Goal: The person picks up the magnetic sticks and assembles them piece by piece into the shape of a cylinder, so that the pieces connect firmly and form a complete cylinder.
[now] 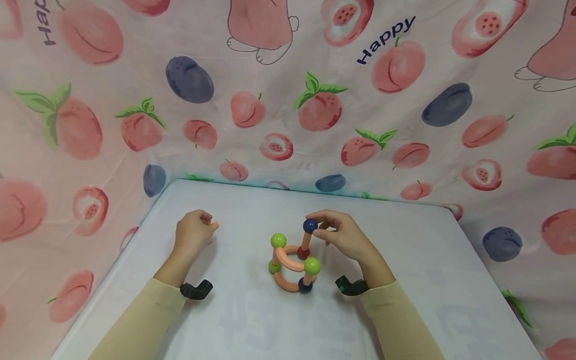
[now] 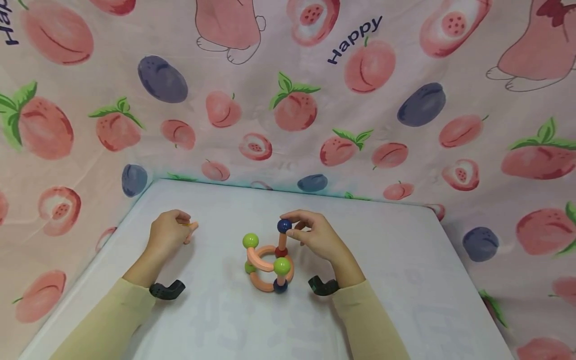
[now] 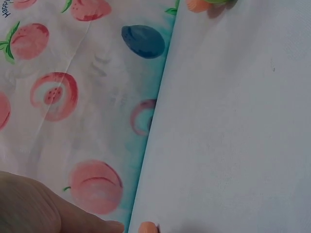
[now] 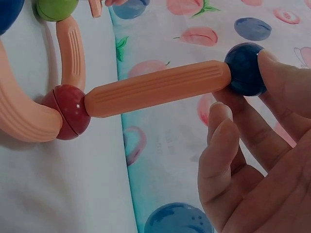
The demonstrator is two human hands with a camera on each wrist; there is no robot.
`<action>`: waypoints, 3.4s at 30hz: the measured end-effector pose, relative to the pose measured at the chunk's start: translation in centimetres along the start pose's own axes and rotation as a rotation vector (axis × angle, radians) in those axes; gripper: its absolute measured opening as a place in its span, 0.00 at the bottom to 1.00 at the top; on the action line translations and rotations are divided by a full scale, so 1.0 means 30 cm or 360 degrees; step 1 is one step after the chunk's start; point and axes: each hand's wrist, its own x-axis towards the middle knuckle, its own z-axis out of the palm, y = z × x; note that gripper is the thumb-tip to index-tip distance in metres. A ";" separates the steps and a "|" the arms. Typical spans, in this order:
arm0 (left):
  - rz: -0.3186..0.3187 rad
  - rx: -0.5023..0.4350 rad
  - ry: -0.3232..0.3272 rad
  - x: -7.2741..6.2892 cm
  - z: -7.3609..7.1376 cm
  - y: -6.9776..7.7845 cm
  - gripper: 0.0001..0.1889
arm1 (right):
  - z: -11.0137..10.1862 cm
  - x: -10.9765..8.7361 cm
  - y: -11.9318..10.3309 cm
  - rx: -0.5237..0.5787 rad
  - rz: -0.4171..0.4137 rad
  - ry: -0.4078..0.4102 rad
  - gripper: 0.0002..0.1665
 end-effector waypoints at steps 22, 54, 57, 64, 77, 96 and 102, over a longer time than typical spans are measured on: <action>0.0141 0.0316 -0.0247 0.013 0.081 0.000 0.20 | -0.016 0.001 -0.031 -0.0066 0.0046 -0.0035 0.20; 0.0071 -0.0554 -0.0720 -0.013 0.116 0.332 0.14 | 0.007 0.015 -0.034 -0.0112 0.0111 -0.0025 0.20; 0.0079 -0.0585 -0.0738 -0.025 0.124 0.367 0.13 | 0.008 0.019 -0.036 -0.0109 0.0107 -0.0024 0.20; 0.0140 -0.0698 -0.0839 -0.047 0.142 0.408 0.11 | 0.010 0.025 -0.042 -0.0116 0.0113 -0.0032 0.21; 0.0090 -0.0728 -0.0863 -0.086 0.171 0.427 0.09 | 0.008 0.022 -0.036 -0.0103 0.0108 -0.0026 0.21; 0.0047 -0.0757 -0.0867 -0.117 0.176 0.414 0.10 | 0.013 0.008 -0.043 -0.0078 0.0116 -0.0048 0.25; 0.0034 -0.0757 -0.0888 -0.117 0.179 0.417 0.10 | 0.013 -0.042 -0.026 -0.0084 0.0210 0.0030 0.30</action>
